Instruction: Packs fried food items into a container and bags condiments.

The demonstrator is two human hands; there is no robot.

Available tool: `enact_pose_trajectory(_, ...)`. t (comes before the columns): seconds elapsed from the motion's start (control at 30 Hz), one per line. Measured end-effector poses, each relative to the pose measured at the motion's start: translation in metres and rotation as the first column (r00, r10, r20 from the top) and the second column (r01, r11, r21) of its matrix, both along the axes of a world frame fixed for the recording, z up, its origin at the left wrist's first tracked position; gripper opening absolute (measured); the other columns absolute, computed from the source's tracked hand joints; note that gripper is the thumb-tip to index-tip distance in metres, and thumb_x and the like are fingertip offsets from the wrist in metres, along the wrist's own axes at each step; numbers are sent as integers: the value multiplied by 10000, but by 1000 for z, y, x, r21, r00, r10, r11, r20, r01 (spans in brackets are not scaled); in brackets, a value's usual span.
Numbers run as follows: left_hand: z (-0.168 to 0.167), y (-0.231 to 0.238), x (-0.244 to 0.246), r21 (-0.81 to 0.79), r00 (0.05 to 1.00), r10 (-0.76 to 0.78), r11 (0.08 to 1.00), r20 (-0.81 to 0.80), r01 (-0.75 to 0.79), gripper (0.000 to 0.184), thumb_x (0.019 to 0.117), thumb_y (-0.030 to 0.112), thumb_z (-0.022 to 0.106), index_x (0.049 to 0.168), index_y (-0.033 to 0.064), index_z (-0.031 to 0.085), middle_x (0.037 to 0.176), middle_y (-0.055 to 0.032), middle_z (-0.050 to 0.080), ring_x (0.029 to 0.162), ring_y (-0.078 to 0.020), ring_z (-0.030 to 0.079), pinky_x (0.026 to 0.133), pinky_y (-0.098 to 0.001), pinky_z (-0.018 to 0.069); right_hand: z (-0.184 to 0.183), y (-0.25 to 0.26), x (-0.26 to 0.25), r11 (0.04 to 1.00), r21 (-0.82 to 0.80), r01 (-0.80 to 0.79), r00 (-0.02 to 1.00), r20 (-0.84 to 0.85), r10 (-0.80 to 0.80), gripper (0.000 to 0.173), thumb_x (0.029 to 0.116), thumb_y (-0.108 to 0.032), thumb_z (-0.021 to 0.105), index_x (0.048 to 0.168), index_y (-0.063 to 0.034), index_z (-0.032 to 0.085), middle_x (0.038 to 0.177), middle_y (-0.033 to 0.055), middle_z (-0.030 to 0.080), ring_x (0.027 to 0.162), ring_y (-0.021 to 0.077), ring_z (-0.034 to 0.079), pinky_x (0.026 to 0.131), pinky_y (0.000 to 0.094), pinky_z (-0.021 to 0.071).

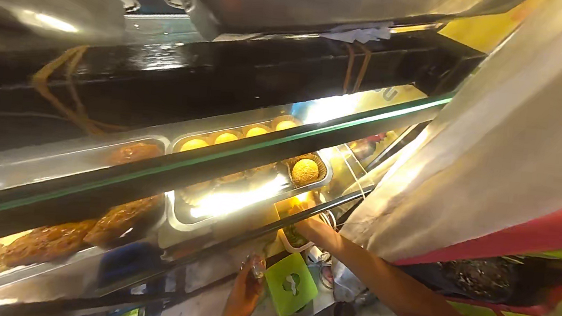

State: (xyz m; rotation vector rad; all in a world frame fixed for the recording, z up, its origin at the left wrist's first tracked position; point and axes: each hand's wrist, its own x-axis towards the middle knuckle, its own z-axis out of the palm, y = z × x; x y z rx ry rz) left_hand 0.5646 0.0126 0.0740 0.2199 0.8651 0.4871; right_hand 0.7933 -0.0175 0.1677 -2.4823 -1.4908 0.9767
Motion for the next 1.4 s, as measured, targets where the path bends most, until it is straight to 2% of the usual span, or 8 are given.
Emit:
enact_pose_trajectory(0.1, -1, -4, 3, 7, 1000, 6, 1000, -18, -6, 270, 1110, 183, 334, 1105, 78, 582, 916, -34, 705, 772, -86, 708, 659, -210, 603, -27, 1, 2, 995, 76, -60, 998, 7, 60, 377, 1072, -130, 465, 1392, 38, 572, 1443, 270, 551, 1397, 430, 475, 1183, 590, 337)
enact_pose_trajectory(0.33, 2, -2, 9, 52, 998, -25, 998, -56, 28, 252, 1094, 84, 337, 1187, 68, 570, 998, -45, 708, 843, -92, 710, 701, -212, 601, 32, -18, 29, 993, -112, 35, 989, 148, -18, 362, 996, -287, 629, 1279, -65, 677, 1295, 226, 654, 1245, 434, 592, 1019, 666, 439)
enact_pose_trajectory(0.57, 16, -10, 28, 57, 992, -67, 996, 103, 61, 279, 1115, 148, 323, 1247, 58, 551, 1061, -62, 725, 932, -118, 727, 785, -237, 615, 51, -77, 47, 994, 101, 43, 936, -352, -4, 336, 1043, -337, 608, 1313, -168, 715, 949, 69, 750, 778, 156, 684, 785, 407, 561)
enact_pose_trajectory(0.7, 17, -13, 37, -24, 984, -67, 997, 162, 72, 302, 1122, 212, 313, 1213, 66, 561, 1025, -78, 730, 876, -132, 731, 751, -246, 617, 67, -81, 20, 994, -4, -108, 967, -235, 104, 384, 1037, -384, 599, 1379, -228, 673, 1174, 109, 736, 1081, 280, 688, 974, 543, 503)
enact_pose_trajectory(0.83, 8, -12, 31, -46, 970, -23, 998, 241, 35, 308, 1118, 205, 312, 1208, 72, 574, 1044, -70, 733, 884, -123, 736, 751, -234, 620, 78, -85, 32, 993, 114, -21, 974, -220, 46, 359, 1030, -355, 625, 1335, -183, 706, 1107, 89, 757, 1006, 215, 709, 943, 462, 533)
enact_pose_trajectory(1.03, 8, -11, 23, -48, 986, -27, 998, 166, 35, 270, 1096, 134, 294, 1115, 79, 558, 927, -40, 703, 812, -96, 713, 724, -222, 607, 67, -47, 13, 993, -104, 50, 942, 335, -12, 284, 982, -191, 623, 1228, -89, 721, 1185, 214, 710, 1116, 433, 665, 897, 631, 507)
enact_pose_trajectory(1.17, 8, -11, 19, -57, 995, -25, 998, 101, 31, 270, 1101, 141, 296, 1111, 69, 556, 912, -56, 696, 779, -108, 709, 696, -224, 608, 24, -12, -6, 988, -151, -37, 970, 231, 72, 402, 1023, -35, 513, 1420, -23, 576, 1452, 249, 554, 1384, 452, 481, 1132, 644, 364)
enact_pose_trajectory(1.4, 5, -7, 5, -29, 994, 1, 1000, 106, 2, 266, 1091, 134, 332, 1104, 66, 589, 916, -60, 709, 761, -105, 711, 665, -216, 604, 0, 0, -10, 985, -160, -60, 992, 99, 76, 389, 1053, -38, 473, 1428, 30, 548, 1483, 268, 517, 1427, 441, 435, 1177, 604, 324)
